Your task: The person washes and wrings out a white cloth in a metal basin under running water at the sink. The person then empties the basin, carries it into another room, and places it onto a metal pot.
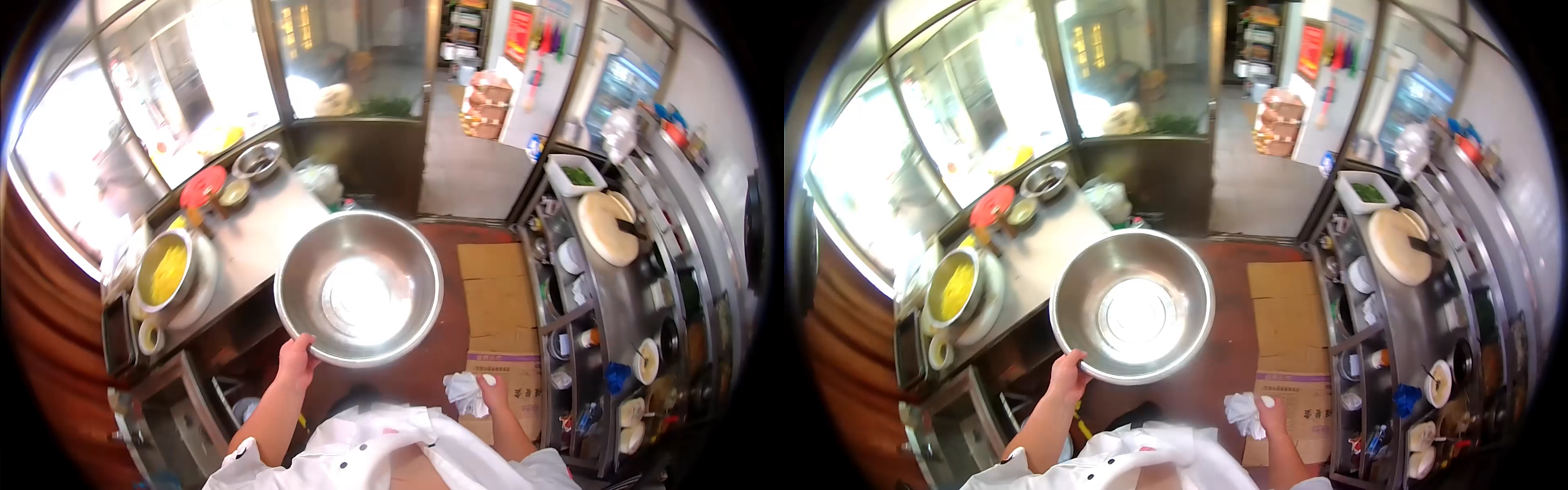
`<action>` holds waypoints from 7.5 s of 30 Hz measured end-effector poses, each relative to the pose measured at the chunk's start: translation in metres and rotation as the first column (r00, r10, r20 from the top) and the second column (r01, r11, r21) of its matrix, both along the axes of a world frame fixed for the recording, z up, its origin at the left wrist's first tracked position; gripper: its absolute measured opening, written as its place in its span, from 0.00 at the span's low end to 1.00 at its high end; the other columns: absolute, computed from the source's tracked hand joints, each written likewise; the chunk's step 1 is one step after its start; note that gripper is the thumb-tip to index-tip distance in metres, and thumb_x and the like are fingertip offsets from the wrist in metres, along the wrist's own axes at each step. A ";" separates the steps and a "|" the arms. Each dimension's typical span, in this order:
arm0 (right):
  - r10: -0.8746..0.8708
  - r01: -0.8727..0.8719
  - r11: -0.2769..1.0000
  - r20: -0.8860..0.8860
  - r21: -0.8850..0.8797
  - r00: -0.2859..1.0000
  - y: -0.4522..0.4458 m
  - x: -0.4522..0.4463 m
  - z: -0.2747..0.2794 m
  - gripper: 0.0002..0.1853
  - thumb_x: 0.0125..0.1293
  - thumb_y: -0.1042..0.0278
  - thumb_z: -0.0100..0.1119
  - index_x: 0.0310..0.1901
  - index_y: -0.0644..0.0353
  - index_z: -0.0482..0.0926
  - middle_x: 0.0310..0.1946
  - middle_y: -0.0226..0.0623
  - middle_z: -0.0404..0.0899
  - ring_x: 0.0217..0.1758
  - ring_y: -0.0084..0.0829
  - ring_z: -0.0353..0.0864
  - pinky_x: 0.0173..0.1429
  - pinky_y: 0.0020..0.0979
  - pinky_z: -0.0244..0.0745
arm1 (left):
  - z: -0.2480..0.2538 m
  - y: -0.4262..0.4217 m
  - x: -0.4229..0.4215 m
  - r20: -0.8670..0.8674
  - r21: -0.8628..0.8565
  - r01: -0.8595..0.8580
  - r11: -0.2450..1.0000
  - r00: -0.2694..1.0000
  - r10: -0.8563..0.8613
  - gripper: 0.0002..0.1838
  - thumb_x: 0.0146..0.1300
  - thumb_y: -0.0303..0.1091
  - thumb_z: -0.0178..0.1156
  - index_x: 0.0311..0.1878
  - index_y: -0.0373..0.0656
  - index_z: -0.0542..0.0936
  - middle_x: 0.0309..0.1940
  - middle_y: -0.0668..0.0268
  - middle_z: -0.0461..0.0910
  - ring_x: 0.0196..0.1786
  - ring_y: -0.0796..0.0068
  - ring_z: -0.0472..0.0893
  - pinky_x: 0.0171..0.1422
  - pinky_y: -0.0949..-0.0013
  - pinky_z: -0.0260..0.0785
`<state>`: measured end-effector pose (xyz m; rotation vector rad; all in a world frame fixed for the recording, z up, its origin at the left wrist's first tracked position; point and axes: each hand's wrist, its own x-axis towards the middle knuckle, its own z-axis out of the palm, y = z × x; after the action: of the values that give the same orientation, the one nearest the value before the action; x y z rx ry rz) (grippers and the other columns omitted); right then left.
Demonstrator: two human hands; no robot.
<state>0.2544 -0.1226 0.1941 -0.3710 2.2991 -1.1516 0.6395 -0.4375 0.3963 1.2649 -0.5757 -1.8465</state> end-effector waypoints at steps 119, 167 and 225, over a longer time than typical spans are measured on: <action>0.932 -0.920 0.357 -0.006 -0.162 0.363 -3.148 0.316 0.147 0.26 0.64 0.50 0.73 0.48 0.68 0.82 0.40 0.43 0.87 0.43 0.33 0.85 0.50 0.36 0.79 | 0.013 -2.507 0.271 -0.169 0.159 -0.910 0.383 0.357 0.919 0.06 0.65 0.28 0.60 0.43 0.38 0.78 0.38 0.62 0.81 0.44 0.64 0.84 0.52 0.61 0.80; 0.432 -0.637 0.713 0.534 0.292 0.727 -3.785 0.986 -0.098 0.25 0.66 0.77 0.67 0.64 0.70 0.76 0.63 0.44 0.79 0.70 0.34 0.76 0.72 0.32 0.71 | -0.091 -3.827 1.138 0.220 0.385 -0.249 0.889 0.960 0.174 0.19 0.69 0.39 0.66 0.58 0.42 0.76 0.40 0.52 0.80 0.44 0.51 0.85 0.48 0.57 0.84; -0.962 0.319 0.080 0.157 0.944 -0.222 -4.191 1.417 0.157 0.36 0.56 0.45 0.78 0.56 0.69 0.81 0.40 0.43 0.85 0.42 0.33 0.83 0.48 0.37 0.78 | -0.355 -4.028 0.263 -0.243 0.340 0.930 -0.143 -0.061 -0.968 0.22 0.77 0.46 0.56 0.70 0.54 0.70 0.63 0.65 0.75 0.52 0.69 0.83 0.53 0.61 0.83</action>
<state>1.6716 -4.3134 0.3513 1.8986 1.3912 -0.4800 0.9029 -4.4653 0.0416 1.1874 -1.6114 -3.3793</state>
